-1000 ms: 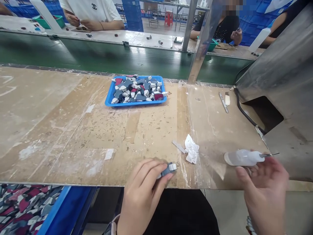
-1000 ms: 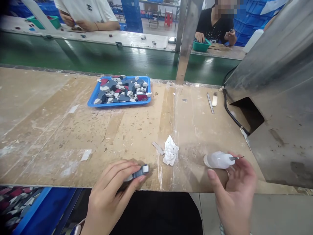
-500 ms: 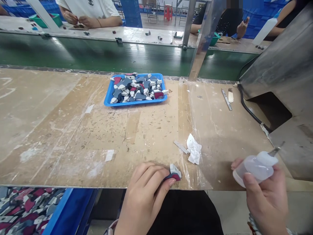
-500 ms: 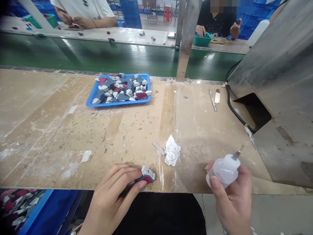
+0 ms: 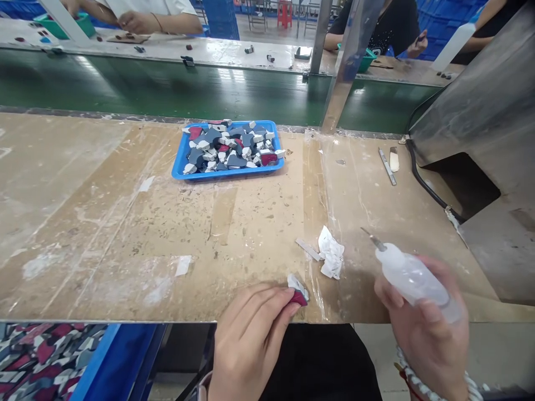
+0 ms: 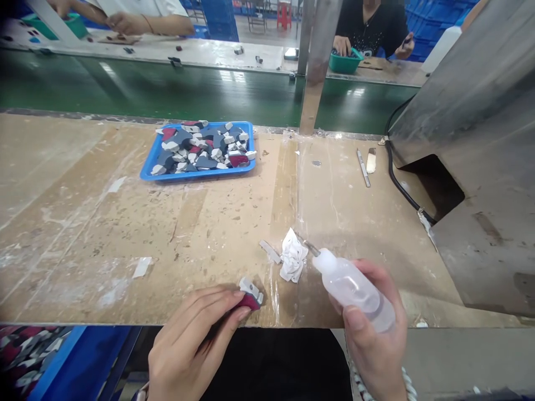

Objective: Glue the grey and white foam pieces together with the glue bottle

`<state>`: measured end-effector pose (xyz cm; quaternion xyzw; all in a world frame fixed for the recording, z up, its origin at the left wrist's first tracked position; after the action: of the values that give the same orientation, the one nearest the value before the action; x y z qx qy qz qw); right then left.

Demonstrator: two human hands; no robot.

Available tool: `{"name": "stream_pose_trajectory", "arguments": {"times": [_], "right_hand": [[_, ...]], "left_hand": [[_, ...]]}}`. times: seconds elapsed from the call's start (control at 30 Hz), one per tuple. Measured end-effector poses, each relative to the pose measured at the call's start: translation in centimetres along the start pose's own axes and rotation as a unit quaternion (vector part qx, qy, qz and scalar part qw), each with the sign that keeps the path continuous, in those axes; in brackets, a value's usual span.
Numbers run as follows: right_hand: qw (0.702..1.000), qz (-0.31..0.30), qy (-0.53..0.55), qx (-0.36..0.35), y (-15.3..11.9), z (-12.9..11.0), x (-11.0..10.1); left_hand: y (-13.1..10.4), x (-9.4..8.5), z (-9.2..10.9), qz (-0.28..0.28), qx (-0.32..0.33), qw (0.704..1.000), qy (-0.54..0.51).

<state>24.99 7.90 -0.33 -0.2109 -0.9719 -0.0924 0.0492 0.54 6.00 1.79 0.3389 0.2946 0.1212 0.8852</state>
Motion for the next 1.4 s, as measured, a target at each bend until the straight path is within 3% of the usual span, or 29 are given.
{"name": "stream_pose_trajectory", "arguments": {"times": [0.1, 0.2, 0.37, 0.53, 1.0, 1.4], "right_hand": [[0.995, 0.013, 0.081, 0.049, 0.3, 0.4, 1.1], [0.993, 0.036, 0.08, 0.074, 0.5, 0.5, 1.7], [0.995, 0.017, 0.098, -0.017, 0.2, -0.8, 3.1], [0.994, -0.024, 0.05, -0.099, -1.6, -1.9, 4.5], [0.987, -0.015, 0.004, -0.157, -2.4, -1.6, 5.1], [0.981, -0.01, -0.03, -0.191, -2.7, -1.4, 5.4]], "left_hand": [[0.0, 0.0, 0.4, 0.008, 0.005, 1.0, -0.011], [-0.4, 0.0, 0.5, 0.019, 0.001, 1.0, -0.014], [-1.4, 0.3, 0.4, 0.023, 0.023, 0.999, -0.009], [-2.0, 0.1, 0.4, 0.036, 0.039, 0.999, -0.004], [-2.3, -0.3, 0.0, 0.003, 0.076, 0.997, -0.023], [-3.1, -0.3, -0.4, 0.012, 0.073, 0.997, -0.013]]}}
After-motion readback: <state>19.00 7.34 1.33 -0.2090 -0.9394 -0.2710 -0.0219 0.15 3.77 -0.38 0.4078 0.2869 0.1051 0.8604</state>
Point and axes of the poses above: each hand's wrist, its own y-axis towards the middle knuckle, its own x-axis out of the palm, z = x × y, the point moved 4 cm from there along y, towards the middle knuckle, and after that the axes turned 8 degrees about z, right-handed, at the moved point
